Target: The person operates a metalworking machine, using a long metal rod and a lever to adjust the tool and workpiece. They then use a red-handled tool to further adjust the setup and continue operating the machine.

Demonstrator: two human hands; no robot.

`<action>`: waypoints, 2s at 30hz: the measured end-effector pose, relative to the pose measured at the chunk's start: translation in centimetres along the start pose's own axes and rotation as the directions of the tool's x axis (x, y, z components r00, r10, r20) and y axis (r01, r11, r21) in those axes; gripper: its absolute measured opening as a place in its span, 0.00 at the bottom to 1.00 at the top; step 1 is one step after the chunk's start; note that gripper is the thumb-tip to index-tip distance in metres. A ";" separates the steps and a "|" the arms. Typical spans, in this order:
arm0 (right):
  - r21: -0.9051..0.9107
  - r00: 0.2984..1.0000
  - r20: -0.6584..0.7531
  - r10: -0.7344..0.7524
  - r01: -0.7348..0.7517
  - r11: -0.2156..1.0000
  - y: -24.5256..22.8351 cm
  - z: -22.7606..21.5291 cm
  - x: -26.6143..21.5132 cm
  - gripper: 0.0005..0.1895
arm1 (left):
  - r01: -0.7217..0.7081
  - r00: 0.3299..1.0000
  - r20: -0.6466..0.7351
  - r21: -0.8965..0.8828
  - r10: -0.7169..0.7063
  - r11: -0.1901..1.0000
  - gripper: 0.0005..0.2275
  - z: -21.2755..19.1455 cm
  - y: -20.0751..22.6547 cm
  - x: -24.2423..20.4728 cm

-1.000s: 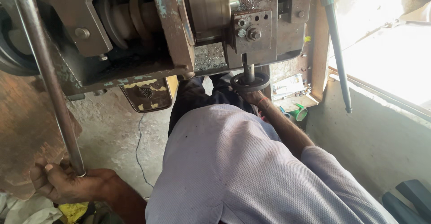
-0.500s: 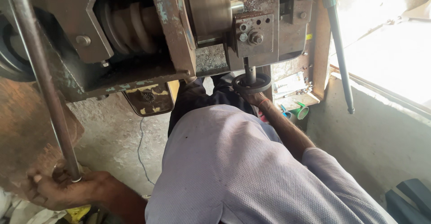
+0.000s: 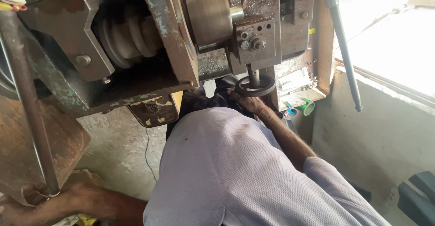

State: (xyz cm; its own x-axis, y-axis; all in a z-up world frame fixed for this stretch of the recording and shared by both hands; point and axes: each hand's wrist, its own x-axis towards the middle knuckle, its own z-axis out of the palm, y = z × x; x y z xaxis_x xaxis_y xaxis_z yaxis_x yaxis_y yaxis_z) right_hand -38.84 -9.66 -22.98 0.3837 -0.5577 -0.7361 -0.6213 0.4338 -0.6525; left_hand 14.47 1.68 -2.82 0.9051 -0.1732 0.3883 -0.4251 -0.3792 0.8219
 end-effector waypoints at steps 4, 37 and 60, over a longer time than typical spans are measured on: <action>0.029 0.998 0.012 0.056 -0.056 0.998 -1.4 -0.2 -1.1 0.30 | -0.041 0.999 -0.012 0.017 0.041 0.999 0.24 -0.9 -1.0 -0.1; -0.088 0.995 0.078 0.060 -0.053 0.995 -2.1 -1.5 0.0 0.26 | 0.018 0.994 -0.110 0.037 -0.014 0.999 0.23 -1.7 -2.6 -0.4; -0.121 0.991 -0.001 0.131 -0.130 0.984 4.4 -4.2 -1.8 0.18 | 0.031 0.997 -0.079 0.063 -0.026 0.998 0.23 -2.7 -1.4 -2.0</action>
State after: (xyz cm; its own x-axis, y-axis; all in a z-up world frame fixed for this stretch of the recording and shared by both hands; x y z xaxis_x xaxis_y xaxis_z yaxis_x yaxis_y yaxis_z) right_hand -45.17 -9.73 -23.79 0.2983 -0.4963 -0.8153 -0.7444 0.4136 -0.5242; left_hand 13.22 4.98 -3.59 0.9128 -0.0905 0.3983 -0.3954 -0.4406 0.8060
